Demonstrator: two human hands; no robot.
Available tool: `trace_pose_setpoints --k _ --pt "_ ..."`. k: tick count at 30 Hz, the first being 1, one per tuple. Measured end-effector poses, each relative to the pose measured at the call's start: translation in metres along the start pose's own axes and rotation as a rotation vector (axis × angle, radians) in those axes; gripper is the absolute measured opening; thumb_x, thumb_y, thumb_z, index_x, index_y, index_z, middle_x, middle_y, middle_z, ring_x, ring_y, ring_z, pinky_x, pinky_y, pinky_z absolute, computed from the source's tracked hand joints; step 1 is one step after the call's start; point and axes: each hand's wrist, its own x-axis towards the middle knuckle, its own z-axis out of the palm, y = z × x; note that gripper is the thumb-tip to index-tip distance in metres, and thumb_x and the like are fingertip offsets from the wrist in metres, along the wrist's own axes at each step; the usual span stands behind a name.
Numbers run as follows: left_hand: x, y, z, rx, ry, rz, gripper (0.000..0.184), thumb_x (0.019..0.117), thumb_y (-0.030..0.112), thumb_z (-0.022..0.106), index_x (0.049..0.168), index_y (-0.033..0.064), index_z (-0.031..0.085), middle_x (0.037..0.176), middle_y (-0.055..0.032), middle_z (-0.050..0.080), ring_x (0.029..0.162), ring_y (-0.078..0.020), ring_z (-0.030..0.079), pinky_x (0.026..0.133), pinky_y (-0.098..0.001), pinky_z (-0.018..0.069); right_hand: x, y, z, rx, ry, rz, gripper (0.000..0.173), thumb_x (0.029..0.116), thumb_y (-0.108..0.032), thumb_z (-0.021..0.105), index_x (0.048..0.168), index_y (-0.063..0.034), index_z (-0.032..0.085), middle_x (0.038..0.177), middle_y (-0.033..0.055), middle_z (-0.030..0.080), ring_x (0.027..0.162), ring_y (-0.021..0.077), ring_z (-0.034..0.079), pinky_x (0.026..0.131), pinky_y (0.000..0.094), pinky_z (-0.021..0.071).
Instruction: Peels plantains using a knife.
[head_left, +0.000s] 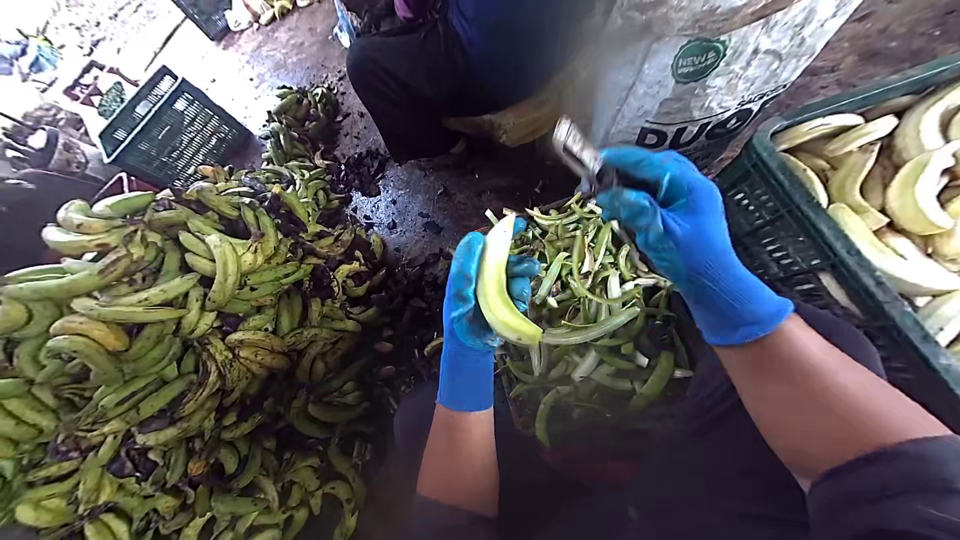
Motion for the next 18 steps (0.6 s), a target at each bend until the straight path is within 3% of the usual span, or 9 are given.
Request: trace_pose_setpoints --k 2,4,6,7,9,11,12,14,18 --pt "0.004 0.005 -0.012 -0.076 -0.011 -0.009 0.058 0.0990 0.060 0.046 0.130 0.0141 0.062 0.089 -0.0066 0.072 0.064 -0.0125 0.068 0.054 -0.0245 0.0571 -0.013 -0.007 -0.005 0.000 -0.246 -0.189 0.052 0.0985 -0.051 0.059 0.136 -0.0159 0.067 0.121 0.0027 0.067 0.110 0.0128 0.061 0.095 0.0363 0.0525" --pt "0.004 0.008 -0.016 -0.058 -0.032 0.019 0.054 0.1000 0.052 0.050 0.134 0.0110 0.060 0.092 -0.0097 0.072 0.069 -0.0162 0.070 0.059 -0.0286 0.0601 -0.024 -0.010 -0.003 -0.035 -0.460 -0.343 0.053 0.0969 -0.062 0.054 0.130 -0.0242 0.071 0.118 -0.0019 0.072 0.112 0.0131 0.063 0.098 0.0447 0.0495" --pt "0.000 0.007 -0.009 0.056 0.031 0.058 0.045 0.1045 0.043 0.044 0.132 0.0090 0.057 0.089 -0.0123 0.072 0.066 -0.0176 0.071 0.056 -0.0287 0.0605 -0.030 -0.016 0.000 -0.053 -0.588 -0.338 0.049 0.0945 -0.062 0.056 0.126 -0.0295 0.074 0.114 -0.0062 0.072 0.109 0.0110 0.063 0.094 0.0454 0.0475" --pt "-0.003 0.003 -0.004 0.141 0.077 0.095 0.040 0.1050 0.040 0.043 0.128 0.0100 0.058 0.090 -0.0114 0.072 0.068 -0.0170 0.071 0.057 -0.0293 0.0602 -0.032 -0.016 0.003 -0.081 -0.561 -0.313 0.048 0.0942 -0.062 0.057 0.124 -0.0282 0.075 0.113 -0.0054 0.072 0.107 0.0118 0.064 0.091 0.0453 0.0489" --pt "-0.008 -0.006 0.006 0.254 0.159 0.178 0.034 0.1056 0.035 0.047 0.123 0.0111 0.064 0.095 -0.0105 0.071 0.074 -0.0172 0.070 0.063 -0.0319 0.0607 -0.032 -0.010 0.011 -0.179 -0.305 -0.264 0.047 0.0942 -0.057 0.061 0.121 -0.0208 0.075 0.112 0.0050 0.071 0.103 0.0215 0.066 0.085 0.0504 0.0512" --pt "-0.008 -0.007 0.007 0.221 0.172 0.186 0.034 0.1079 0.032 0.040 0.120 0.0100 0.062 0.091 -0.0143 0.072 0.068 -0.0198 0.071 0.057 -0.0320 0.0605 -0.023 -0.004 0.013 -0.231 -0.037 -0.168 0.050 0.0918 -0.050 0.069 0.127 -0.0143 0.071 0.117 0.0151 0.067 0.108 0.0317 0.063 0.087 0.0562 0.0471" --pt "-0.007 -0.003 0.005 0.178 0.166 0.179 0.035 0.1083 0.032 0.038 0.119 0.0096 0.062 0.089 -0.0145 0.073 0.066 -0.0197 0.071 0.055 -0.0306 0.0602 -0.019 -0.003 0.011 -0.209 0.012 -0.133 0.054 0.0917 -0.052 0.068 0.130 -0.0137 0.069 0.119 0.0136 0.065 0.110 0.0285 0.060 0.091 0.0516 0.0473" --pt "-0.006 0.007 -0.003 0.122 0.128 0.156 0.039 0.1084 0.034 0.032 0.124 0.0111 0.060 0.089 -0.0114 0.071 0.065 -0.0158 0.069 0.053 -0.0253 0.0576 -0.020 -0.008 0.003 -0.140 -0.070 -0.122 0.054 0.0926 -0.052 0.068 0.132 -0.0155 0.067 0.122 0.0071 0.064 0.114 0.0194 0.058 0.097 0.0409 0.0489" --pt "-0.007 0.011 -0.009 0.197 0.176 0.197 0.039 0.1083 0.036 0.035 0.123 0.0117 0.061 0.090 -0.0079 0.070 0.069 -0.0142 0.069 0.059 -0.0283 0.0599 -0.029 -0.006 0.002 -0.180 -0.353 -0.275 0.056 0.0927 -0.064 0.058 0.131 -0.0251 0.070 0.120 0.0034 0.069 0.114 0.0208 0.061 0.093 0.0498 0.0480"
